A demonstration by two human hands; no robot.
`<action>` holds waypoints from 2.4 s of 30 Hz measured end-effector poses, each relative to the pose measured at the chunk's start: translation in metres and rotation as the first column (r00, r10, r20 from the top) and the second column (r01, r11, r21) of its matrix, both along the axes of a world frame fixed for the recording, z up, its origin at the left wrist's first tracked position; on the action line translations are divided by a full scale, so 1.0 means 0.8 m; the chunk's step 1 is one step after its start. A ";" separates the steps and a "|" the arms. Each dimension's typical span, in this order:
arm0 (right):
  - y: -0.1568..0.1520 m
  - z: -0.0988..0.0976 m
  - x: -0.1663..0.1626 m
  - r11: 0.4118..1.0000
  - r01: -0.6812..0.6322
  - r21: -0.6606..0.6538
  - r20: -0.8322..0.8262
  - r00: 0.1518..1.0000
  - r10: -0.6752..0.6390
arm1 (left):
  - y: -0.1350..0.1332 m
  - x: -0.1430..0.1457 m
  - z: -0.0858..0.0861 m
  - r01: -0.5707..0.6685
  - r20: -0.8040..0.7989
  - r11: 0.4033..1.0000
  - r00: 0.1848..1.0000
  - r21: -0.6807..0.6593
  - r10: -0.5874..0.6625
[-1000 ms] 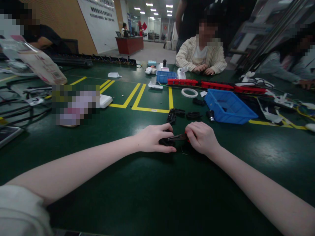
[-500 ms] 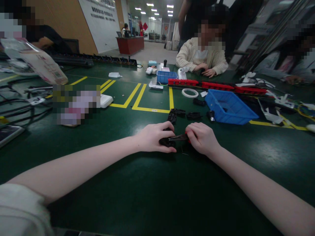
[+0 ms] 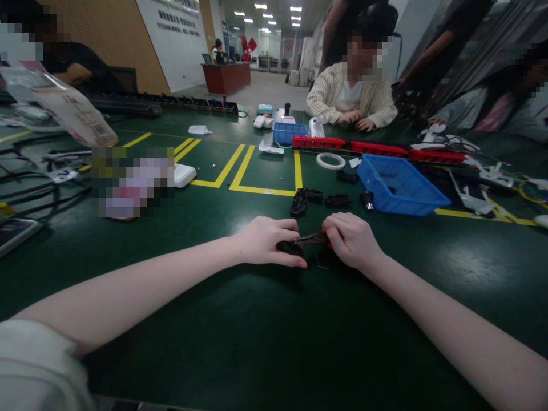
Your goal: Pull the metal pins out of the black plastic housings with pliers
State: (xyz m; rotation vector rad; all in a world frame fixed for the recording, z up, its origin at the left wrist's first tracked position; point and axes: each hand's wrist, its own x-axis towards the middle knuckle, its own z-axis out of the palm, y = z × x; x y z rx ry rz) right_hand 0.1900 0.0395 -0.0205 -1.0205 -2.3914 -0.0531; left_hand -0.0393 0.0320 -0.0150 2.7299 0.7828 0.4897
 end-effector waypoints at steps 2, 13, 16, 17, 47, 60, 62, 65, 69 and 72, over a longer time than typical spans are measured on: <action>0.000 0.000 0.000 1.000 0.000 -0.005 0.001 1.000 0.000 | 0.000 0.000 0.000 0.005 0.001 1.000 1.000 -0.007 -0.005; 0.000 0.002 0.000 0.999 0.009 -0.031 -0.013 1.000 -0.010 | -0.003 0.003 -0.001 -0.053 0.080 0.990 0.996 0.132 0.043; 0.000 0.002 0.000 0.999 0.010 -0.034 -0.014 1.000 -0.010 | -0.003 0.004 -0.001 -0.054 0.076 0.986 0.996 0.156 0.042; 0.000 0.002 0.000 0.999 0.009 -0.034 -0.014 1.000 -0.009 | -0.003 0.004 -0.001 -0.051 0.059 0.986 0.997 0.157 0.042; 0.006 -0.002 0.012 0.999 0.039 -0.017 -0.032 0.999 -0.039 | -0.004 0.005 0.001 -0.034 -0.002 0.996 0.999 0.087 0.034; 0.017 0.006 0.042 0.999 0.028 0.046 0.129 0.991 -0.033 | 0.000 0.003 0.003 0.001 -0.078 1.000 0.997 -0.005 -0.001; 0.019 0.004 0.043 0.998 0.042 0.050 0.140 0.989 -0.049 | 0.000 0.003 0.003 0.000 -0.072 1.000 0.997 -0.009 -0.001; 0.020 0.003 0.043 0.997 0.042 0.059 0.145 0.988 -0.050 | 0.000 0.003 0.002 -0.001 -0.061 1.000 0.998 -0.008 0.000; 0.021 0.002 0.043 0.997 -0.001 0.076 0.135 0.991 -0.009 | 0.000 0.003 0.000 0.003 -0.038 1.000 0.999 0.019 -0.002; 0.023 0.000 0.044 0.995 -0.020 0.099 0.117 0.993 0.009 | 0.001 0.003 -0.003 0.009 -0.012 0.999 1.000 0.053 -0.009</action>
